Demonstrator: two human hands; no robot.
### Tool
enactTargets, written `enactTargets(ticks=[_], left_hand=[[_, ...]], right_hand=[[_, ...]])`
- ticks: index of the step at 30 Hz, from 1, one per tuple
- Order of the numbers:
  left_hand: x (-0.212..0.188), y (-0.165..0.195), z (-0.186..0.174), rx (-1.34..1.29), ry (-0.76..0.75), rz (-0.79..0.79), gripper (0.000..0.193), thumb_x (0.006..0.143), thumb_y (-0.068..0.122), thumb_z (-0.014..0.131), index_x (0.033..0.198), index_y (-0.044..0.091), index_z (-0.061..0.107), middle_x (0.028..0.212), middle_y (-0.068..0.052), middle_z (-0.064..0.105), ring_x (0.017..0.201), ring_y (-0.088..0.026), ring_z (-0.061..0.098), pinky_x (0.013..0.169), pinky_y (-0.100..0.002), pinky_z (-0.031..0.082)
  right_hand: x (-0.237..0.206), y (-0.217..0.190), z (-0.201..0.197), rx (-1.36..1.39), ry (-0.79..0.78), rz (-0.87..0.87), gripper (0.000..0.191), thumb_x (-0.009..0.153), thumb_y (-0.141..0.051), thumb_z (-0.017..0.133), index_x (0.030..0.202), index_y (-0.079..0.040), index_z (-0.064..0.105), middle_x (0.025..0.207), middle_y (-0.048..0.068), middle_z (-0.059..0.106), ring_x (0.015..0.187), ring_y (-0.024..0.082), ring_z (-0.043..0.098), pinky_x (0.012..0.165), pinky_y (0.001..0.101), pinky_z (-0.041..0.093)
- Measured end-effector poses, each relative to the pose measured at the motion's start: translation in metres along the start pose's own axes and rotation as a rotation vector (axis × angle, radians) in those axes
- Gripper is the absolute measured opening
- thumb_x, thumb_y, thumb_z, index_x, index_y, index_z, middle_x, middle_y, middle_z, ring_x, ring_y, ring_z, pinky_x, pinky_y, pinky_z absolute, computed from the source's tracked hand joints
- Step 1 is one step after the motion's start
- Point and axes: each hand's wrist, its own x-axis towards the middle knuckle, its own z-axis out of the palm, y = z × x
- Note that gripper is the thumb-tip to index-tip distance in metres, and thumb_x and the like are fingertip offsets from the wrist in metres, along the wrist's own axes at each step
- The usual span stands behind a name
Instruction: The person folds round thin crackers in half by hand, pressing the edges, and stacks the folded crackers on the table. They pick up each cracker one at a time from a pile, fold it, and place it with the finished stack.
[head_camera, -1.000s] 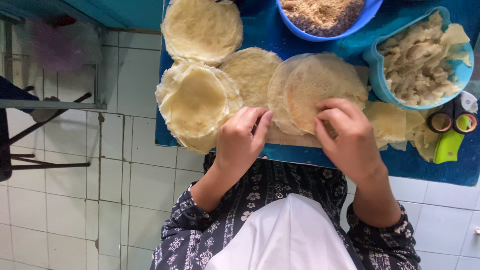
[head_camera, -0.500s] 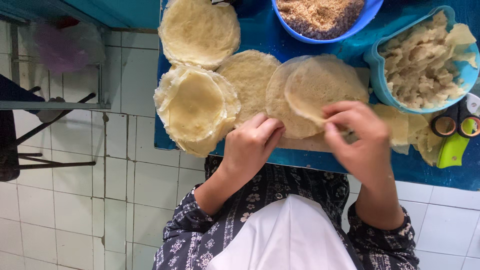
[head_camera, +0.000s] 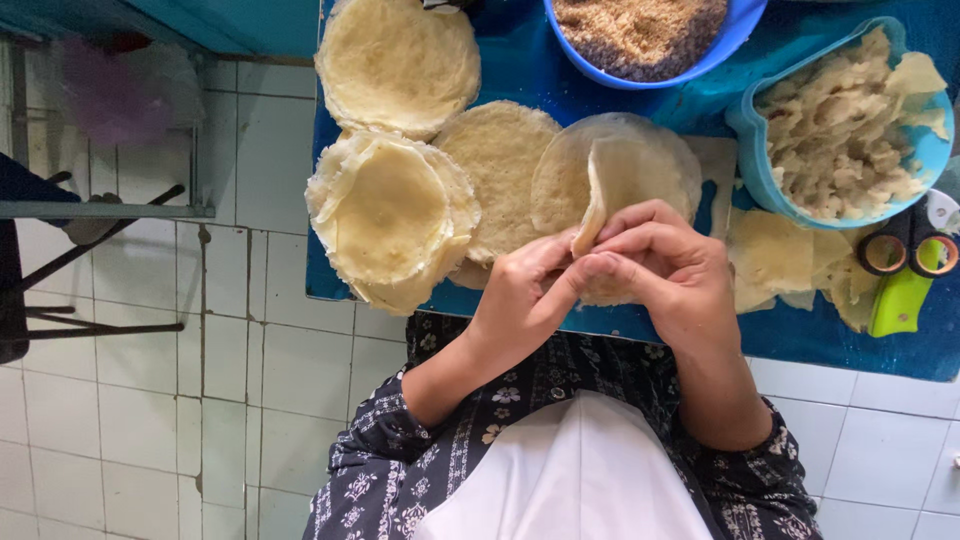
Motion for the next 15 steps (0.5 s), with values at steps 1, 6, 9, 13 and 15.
enactTargets(ticks=[1, 6, 9, 13, 15], left_hand=[[-0.001, -0.003, -0.001, 0.064, 0.004, 0.000, 0.029, 0.105, 0.016, 0.065, 0.126, -0.003, 0.068, 0.107, -0.014, 0.073, 0.090, -0.018, 0.072, 0.078, -0.026, 0.057], [-0.006, -0.013, -0.014, -0.138, -0.068, -0.029, 0.033, 0.108, 0.015, 0.055, 0.132, -0.007, 0.062, 0.116, -0.011, 0.070, 0.102, -0.014, 0.067, 0.089, -0.025, 0.055], [-0.007, -0.015, -0.018, -0.317, -0.066, -0.125, 0.033, 0.108, 0.014, 0.054, 0.133, -0.006, 0.062, 0.119, -0.009, 0.069, 0.102, -0.012, 0.067, 0.087, -0.025, 0.058], [-0.005, -0.017, -0.016, -0.425, 0.032, -0.177, 0.021, 0.104, 0.008, 0.063, 0.117, -0.008, 0.068, 0.111, -0.009, 0.069, 0.098, -0.013, 0.073, 0.085, -0.028, 0.065], [-0.004, -0.019, -0.016, -0.433, 0.027, -0.200, 0.016, 0.104, 0.007, 0.066, 0.112, -0.007, 0.068, 0.105, -0.009, 0.073, 0.095, -0.012, 0.074, 0.084, -0.027, 0.064]], right_hand=[[0.000, 0.000, 0.003, -0.023, 0.011, 0.013, 0.005, 0.093, 0.007, 0.070, 0.098, 0.006, 0.071, 0.114, 0.010, 0.063, 0.101, 0.013, 0.062, 0.088, 0.0238, 0.051], [-0.004, -0.004, 0.013, -0.074, 0.022, -0.070, 0.006, 0.100, 0.005, 0.066, 0.105, 0.005, 0.068, 0.120, 0.009, 0.060, 0.108, 0.012, 0.062, 0.093, 0.0228, 0.050], [-0.010, -0.005, 0.017, -0.070, 0.026, -0.085, 0.010, 0.101, 0.004, 0.065, 0.111, 0.004, 0.066, 0.124, 0.009, 0.059, 0.110, 0.012, 0.062, 0.093, 0.0230, 0.051], [-0.013, -0.006, 0.021, -0.129, 0.030, -0.144, 0.015, 0.098, 0.006, 0.068, 0.112, 0.003, 0.064, 0.128, 0.010, 0.057, 0.114, 0.012, 0.061, 0.099, 0.0240, 0.053], [-0.015, -0.006, 0.023, -0.211, 0.029, -0.163, 0.020, 0.094, 0.006, 0.071, 0.112, 0.004, 0.064, 0.128, 0.010, 0.056, 0.116, 0.013, 0.061, 0.099, 0.0246, 0.052]])
